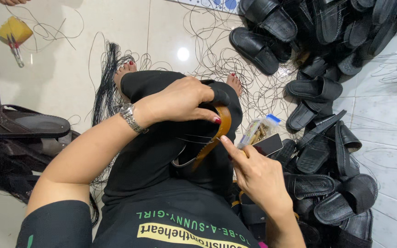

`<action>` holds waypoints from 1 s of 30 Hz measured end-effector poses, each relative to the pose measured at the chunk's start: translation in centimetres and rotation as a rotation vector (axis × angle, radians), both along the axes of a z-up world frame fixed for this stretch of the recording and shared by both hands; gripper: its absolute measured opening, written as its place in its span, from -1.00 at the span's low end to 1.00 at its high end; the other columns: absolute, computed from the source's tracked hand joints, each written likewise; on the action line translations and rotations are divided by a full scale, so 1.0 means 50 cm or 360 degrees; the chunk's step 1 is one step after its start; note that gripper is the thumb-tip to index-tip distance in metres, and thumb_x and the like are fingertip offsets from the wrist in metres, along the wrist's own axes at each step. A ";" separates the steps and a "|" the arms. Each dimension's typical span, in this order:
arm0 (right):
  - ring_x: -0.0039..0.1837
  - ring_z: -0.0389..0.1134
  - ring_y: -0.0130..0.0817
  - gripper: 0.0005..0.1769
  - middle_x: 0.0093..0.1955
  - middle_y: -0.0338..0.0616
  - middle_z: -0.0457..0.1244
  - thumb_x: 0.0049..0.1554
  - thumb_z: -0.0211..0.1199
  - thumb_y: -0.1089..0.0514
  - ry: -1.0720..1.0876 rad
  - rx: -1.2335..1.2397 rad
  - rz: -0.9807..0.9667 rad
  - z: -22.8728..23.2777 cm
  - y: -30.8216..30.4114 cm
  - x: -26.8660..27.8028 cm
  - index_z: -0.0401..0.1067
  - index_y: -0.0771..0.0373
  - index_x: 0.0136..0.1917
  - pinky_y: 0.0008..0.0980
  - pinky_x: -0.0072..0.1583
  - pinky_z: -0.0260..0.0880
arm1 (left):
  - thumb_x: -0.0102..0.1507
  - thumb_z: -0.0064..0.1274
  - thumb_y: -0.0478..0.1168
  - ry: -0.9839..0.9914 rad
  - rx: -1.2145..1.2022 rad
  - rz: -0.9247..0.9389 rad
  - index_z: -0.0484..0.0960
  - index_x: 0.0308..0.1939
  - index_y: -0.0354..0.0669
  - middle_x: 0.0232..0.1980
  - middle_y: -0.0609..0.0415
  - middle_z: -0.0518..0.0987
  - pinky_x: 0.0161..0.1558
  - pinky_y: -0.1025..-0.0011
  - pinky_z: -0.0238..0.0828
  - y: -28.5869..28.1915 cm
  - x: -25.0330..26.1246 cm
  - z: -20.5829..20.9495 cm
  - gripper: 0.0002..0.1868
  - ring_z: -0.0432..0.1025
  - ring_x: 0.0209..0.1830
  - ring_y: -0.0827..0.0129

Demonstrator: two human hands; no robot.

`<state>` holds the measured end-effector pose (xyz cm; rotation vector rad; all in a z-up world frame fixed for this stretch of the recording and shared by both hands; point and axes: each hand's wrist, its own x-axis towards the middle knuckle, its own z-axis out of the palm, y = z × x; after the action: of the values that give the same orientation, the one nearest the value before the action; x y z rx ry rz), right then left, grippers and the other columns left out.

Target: The person sits on the floor and sews a brown leather shoe using a needle and black thread. They repeatedly push the needle through the shoe's sole and pull the thread tight to secure the stitching.

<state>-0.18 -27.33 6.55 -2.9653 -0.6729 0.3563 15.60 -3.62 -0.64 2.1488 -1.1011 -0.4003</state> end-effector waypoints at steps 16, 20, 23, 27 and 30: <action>-0.30 0.30 -0.28 -0.38 -0.20 -0.28 0.25 0.17 0.18 0.25 0.0090 0.0459 -0.0119 -0.004 0.004 0.016 0.29 -0.11 0.48 -0.26 -0.22 0.34 | 0.06 0.32 0.41 -0.0059 0.0071 0.0312 0.36 -0.57 -0.07 -0.52 0.17 0.53 -0.50 0.06 0.16 -0.033 0.001 -0.034 -0.30 0.42 -0.52 0.07; -0.14 0.44 -0.33 -0.46 -0.01 -0.22 0.39 0.15 0.25 0.27 0.0036 0.0646 -0.0151 -0.009 0.017 0.021 0.38 -0.01 0.39 -0.35 -0.10 0.43 | 0.03 0.33 0.47 -0.0077 0.0039 0.0337 0.27 -0.63 -0.05 -0.64 0.17 0.43 -0.53 0.12 0.07 -0.035 0.000 -0.042 -0.22 0.32 -0.62 0.15; -0.04 0.48 -0.33 -0.61 0.06 -0.19 0.40 0.17 0.30 0.21 -0.0148 0.0622 -0.0103 0.007 0.046 0.029 0.46 0.12 0.28 -0.35 -0.07 0.48 | 0.04 0.35 0.45 -0.0057 0.0104 0.0377 0.22 -0.64 -0.04 -0.66 0.16 0.38 -0.54 0.11 0.04 -0.033 -0.003 -0.045 -0.21 0.28 -0.62 0.12; -0.05 0.47 -0.28 -0.57 0.05 -0.12 0.37 0.20 0.28 0.18 -0.0077 0.0722 -0.0036 0.010 0.036 0.016 0.39 0.15 0.34 -0.30 -0.06 0.48 | 0.07 0.31 0.25 -0.0197 -0.0294 0.0388 0.65 -0.34 -0.23 -0.13 0.04 0.69 0.13 0.16 0.32 0.010 -0.075 0.031 -0.43 0.52 -0.12 0.03; 0.04 0.49 -0.25 -0.67 0.13 -0.07 0.40 0.22 0.21 0.18 -0.0166 0.0649 -0.0095 0.008 0.044 0.003 0.39 0.27 0.24 -0.32 -0.06 0.45 | 0.18 0.25 0.17 -0.0655 -0.0707 0.0706 0.55 -0.30 -0.25 -0.18 0.00 0.53 -0.08 0.00 0.24 0.047 -0.170 0.068 -0.49 0.42 -0.16 0.04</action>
<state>-0.04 -25.11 6.94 -2.6188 -0.5829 0.0493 7.10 -1.27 2.73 2.0255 -0.7848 0.4671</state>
